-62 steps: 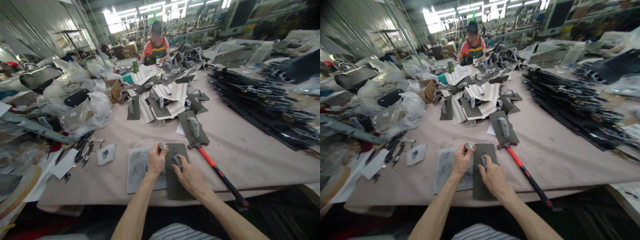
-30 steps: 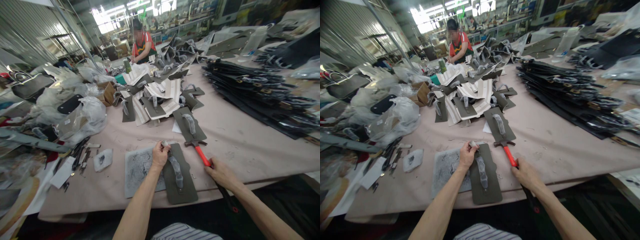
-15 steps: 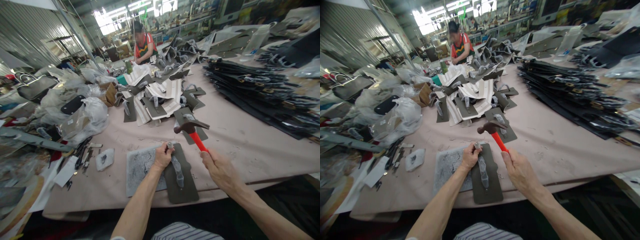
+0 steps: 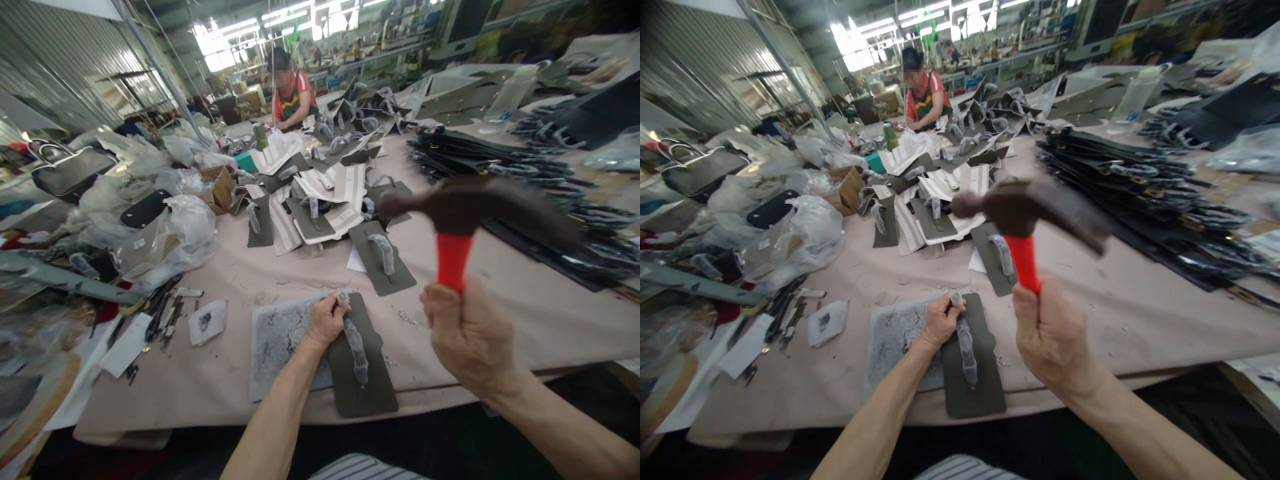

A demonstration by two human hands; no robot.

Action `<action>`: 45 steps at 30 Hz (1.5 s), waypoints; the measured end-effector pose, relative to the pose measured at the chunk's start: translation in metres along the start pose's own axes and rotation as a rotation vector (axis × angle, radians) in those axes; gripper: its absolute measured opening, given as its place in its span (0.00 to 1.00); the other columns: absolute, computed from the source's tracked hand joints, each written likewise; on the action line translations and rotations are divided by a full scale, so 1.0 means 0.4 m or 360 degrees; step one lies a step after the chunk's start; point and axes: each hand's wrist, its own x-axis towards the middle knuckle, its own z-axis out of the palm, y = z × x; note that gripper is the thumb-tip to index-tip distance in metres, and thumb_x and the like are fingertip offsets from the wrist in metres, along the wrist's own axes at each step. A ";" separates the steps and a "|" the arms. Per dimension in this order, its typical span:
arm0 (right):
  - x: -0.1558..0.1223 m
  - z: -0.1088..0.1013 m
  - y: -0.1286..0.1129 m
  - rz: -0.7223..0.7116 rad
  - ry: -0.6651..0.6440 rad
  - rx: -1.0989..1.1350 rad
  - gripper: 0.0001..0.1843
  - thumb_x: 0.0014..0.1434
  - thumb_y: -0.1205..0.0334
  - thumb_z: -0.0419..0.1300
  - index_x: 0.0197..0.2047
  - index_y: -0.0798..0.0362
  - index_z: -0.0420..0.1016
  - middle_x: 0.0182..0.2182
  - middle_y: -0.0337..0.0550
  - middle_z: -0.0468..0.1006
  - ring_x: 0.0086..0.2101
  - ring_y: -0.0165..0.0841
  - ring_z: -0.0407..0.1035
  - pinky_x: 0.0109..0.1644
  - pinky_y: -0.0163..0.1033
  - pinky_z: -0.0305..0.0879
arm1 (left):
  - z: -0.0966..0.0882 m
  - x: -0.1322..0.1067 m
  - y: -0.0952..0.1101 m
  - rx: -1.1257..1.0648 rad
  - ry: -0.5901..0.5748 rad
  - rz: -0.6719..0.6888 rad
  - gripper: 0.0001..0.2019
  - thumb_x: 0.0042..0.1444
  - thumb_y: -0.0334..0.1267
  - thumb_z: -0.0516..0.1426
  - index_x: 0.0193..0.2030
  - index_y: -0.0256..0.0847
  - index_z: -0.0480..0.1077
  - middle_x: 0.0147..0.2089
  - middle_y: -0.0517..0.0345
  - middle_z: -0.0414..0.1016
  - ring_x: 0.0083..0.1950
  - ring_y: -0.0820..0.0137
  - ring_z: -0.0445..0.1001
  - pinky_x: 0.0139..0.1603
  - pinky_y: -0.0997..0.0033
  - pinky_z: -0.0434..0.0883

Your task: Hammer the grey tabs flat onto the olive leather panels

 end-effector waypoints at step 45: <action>-0.190 0.190 0.082 0.0227 -0.0748 0.0139 0.23 0.68 0.51 0.51 0.61 0.53 0.64 0.49 0.53 0.75 0.47 0.43 0.71 0.51 0.46 0.68 | 0.007 -0.001 -0.013 0.0019 0.0042 -0.0027 0.06 0.54 0.33 0.59 0.38 0.41 0.76 0.34 0.59 0.79 0.36 0.68 0.76 0.42 0.71 0.72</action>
